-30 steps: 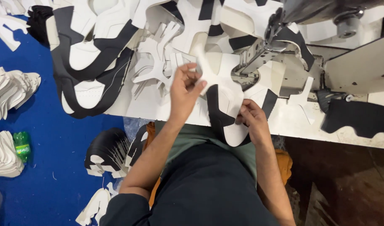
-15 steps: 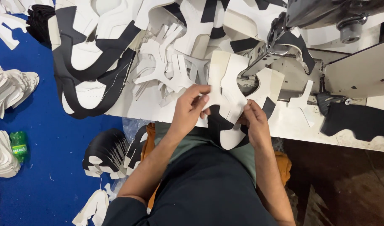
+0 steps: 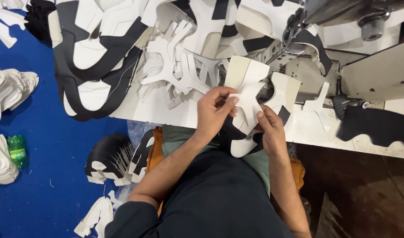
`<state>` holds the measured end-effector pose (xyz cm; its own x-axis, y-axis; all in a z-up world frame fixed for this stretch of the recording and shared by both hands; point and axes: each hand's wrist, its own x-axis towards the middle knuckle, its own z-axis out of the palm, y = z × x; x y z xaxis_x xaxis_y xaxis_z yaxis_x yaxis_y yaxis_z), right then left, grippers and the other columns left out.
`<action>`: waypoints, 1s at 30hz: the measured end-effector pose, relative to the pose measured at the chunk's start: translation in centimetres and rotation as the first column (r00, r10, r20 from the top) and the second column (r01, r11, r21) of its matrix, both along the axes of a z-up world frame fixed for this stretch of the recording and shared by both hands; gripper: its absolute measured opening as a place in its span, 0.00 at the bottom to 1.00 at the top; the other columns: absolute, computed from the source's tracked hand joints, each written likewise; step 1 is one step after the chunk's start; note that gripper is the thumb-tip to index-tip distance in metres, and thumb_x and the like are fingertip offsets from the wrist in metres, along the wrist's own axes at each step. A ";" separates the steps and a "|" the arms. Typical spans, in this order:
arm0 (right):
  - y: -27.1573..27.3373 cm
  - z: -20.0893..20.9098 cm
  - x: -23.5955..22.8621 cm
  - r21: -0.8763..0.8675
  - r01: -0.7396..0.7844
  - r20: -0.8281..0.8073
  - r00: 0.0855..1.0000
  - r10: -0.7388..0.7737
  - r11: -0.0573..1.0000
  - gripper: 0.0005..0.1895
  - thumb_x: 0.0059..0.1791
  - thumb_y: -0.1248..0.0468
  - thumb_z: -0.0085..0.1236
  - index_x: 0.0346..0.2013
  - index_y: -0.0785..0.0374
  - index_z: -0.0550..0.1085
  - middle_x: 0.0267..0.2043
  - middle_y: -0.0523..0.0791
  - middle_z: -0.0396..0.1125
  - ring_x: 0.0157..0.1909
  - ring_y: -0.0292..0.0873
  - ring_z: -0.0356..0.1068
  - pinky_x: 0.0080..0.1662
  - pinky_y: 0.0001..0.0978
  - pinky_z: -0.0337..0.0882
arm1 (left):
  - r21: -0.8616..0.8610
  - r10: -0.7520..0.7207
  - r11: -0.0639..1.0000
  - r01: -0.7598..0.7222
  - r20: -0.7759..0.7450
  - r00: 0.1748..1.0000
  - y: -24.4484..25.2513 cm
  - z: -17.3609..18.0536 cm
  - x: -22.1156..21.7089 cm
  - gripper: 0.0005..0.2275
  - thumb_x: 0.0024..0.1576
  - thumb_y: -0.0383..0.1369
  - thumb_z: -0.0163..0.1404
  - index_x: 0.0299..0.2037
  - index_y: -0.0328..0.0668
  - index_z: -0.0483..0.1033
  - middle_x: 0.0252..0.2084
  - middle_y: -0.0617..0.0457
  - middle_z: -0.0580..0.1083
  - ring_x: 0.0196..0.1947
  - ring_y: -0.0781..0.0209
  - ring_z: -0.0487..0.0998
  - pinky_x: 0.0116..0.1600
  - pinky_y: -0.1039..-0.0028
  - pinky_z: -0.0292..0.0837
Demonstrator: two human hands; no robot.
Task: Trimming and aligning shoe upper components at a sewing workstation in a shoe factory.
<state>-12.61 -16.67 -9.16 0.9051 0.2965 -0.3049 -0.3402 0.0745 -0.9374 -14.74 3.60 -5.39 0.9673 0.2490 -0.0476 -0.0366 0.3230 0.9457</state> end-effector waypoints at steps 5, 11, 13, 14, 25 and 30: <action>-1.3 -3.3 0.0 0.034 0.085 -0.062 0.995 -0.083 0.996 0.22 0.61 0.56 0.50 0.61 0.71 0.73 0.43 0.44 0.72 0.42 0.34 0.68 0.44 0.28 0.68 | -0.097 -0.065 0.993 0.071 0.064 0.996 0.6 1.8 0.1 0.06 0.61 0.21 0.55 0.46 0.30 0.76 0.33 0.54 0.75 0.28 0.70 0.78 0.32 0.78 0.77; 0.6 0.5 0.1 -0.067 -0.011 -0.018 1.000 0.010 0.998 0.20 0.54 0.65 0.55 0.60 0.70 0.71 0.44 0.45 0.74 0.41 0.35 0.72 0.44 0.27 0.71 | 0.283 0.093 0.952 -0.119 0.103 0.990 0.5 0.1 0.3 0.05 0.61 0.20 0.55 0.45 0.29 0.75 0.36 0.52 0.75 0.30 0.69 0.79 0.32 0.80 0.77; 0.5 0.8 -0.1 -0.084 -0.040 0.000 0.999 0.040 0.996 0.22 0.53 0.69 0.59 0.62 0.71 0.70 0.43 0.47 0.74 0.41 0.35 0.71 0.44 0.26 0.70 | 0.279 0.132 0.948 -0.152 0.089 0.987 1.2 -0.7 0.6 0.05 0.61 0.20 0.54 0.45 0.30 0.74 0.36 0.52 0.75 0.29 0.69 0.80 0.32 0.80 0.77; 0.4 0.9 -0.1 -0.131 -0.043 0.013 0.999 0.046 0.990 0.24 0.51 0.70 0.59 0.62 0.71 0.70 0.44 0.47 0.74 0.41 0.35 0.71 0.44 0.26 0.70 | 0.194 0.205 0.955 -0.223 0.110 0.973 1.9 -0.9 0.9 0.05 0.62 0.20 0.53 0.45 0.31 0.73 0.35 0.53 0.75 0.29 0.69 0.79 0.33 0.80 0.78; -0.1 -1.2 0.4 0.110 0.055 -0.178 0.983 -0.035 0.992 0.17 0.57 0.66 0.44 0.60 0.69 0.71 0.43 0.44 0.74 0.41 0.36 0.73 0.44 0.27 0.74 | 0.306 -0.682 0.699 0.647 0.010 0.732 0.1 2.3 -4.0 0.07 0.60 0.20 0.52 0.47 0.34 0.74 0.38 0.49 0.77 0.36 0.63 0.80 0.41 0.72 0.78; -0.2 -1.1 0.0 -0.024 0.033 -0.167 0.985 -0.037 0.999 0.16 0.58 0.65 0.49 0.58 0.71 0.72 0.40 0.45 0.71 0.35 0.37 0.68 0.38 0.34 0.69 | 0.260 -0.381 0.894 0.366 0.007 0.925 -0.6 1.6 -3.5 0.07 0.62 0.23 0.54 0.49 0.35 0.75 0.39 0.50 0.78 0.36 0.66 0.82 0.40 0.73 0.79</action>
<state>-12.62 -16.85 -10.21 0.8504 0.2577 -0.4588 -0.4900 0.0702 -0.8689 -18.24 3.02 -3.83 0.9905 -0.1349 0.0257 -0.0153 0.0779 0.9968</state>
